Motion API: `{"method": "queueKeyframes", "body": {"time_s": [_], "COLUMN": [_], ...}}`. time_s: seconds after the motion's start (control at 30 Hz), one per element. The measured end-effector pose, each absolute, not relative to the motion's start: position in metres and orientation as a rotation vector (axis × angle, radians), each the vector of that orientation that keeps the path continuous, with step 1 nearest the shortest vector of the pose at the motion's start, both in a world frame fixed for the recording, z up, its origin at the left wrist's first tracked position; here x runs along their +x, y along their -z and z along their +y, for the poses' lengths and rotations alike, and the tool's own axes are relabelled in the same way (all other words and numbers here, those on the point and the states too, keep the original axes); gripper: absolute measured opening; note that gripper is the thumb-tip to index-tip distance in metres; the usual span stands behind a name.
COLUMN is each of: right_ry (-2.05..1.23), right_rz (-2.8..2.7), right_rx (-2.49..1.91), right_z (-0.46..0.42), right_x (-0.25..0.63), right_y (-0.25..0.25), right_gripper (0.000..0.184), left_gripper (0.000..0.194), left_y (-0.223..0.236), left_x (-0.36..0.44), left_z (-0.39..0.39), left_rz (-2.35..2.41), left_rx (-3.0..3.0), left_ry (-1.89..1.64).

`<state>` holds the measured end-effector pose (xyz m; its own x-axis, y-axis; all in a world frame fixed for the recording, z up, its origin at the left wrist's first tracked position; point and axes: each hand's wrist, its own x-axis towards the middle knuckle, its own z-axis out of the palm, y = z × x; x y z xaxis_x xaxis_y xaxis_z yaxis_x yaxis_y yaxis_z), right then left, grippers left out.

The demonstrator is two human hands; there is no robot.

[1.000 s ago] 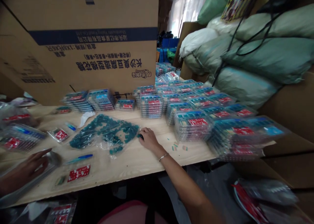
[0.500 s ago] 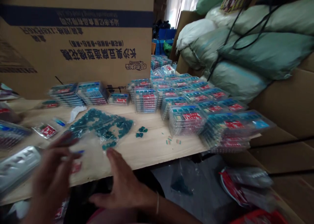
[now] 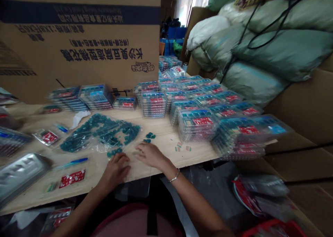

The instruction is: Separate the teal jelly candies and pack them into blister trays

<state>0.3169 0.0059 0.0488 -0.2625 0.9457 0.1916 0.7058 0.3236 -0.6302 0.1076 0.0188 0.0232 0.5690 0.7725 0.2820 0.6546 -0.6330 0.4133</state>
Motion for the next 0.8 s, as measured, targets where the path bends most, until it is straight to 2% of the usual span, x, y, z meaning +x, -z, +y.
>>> {"method": "queueKeyframes", "body": {"time_s": [0.1,0.17,0.33,0.5,0.67,0.8], "right_ry": [-0.243,-0.210,-0.389,-0.424,-0.616,-0.678], "right_rz": [-1.964,-1.933,-1.675,-1.731,-1.497,-1.293], "right_rx": [-1.659,-1.682,-1.533,-1.529,-1.433,-1.335], "right_z": [0.017,0.019,0.010,0.008,0.008,-0.006], "right_x": [0.331,0.341,0.354,0.351,0.347,0.343], "right_y": [-0.036,-0.026,-0.010,-0.005,-0.003,-0.013], "right_gripper": [0.019,0.025,0.021,0.033,0.022,0.013], "left_gripper": [0.012,0.013,0.014,0.013,0.023,0.014], "left_y": [-0.006,-0.004,-0.021,-0.036,-0.032,-0.032], "left_x": [0.110,0.112,0.116,0.144,0.186,0.195], "left_z": [0.025,0.026,0.024,0.032,0.053,0.057], "left_rz": [1.323,1.374,1.458,1.129,0.854,0.708], "left_rx": [2.536,2.547,2.631,2.562,2.089,1.578], "left_ry": [-0.658,-0.683,-0.846,-0.862,-0.823,-0.850]}}
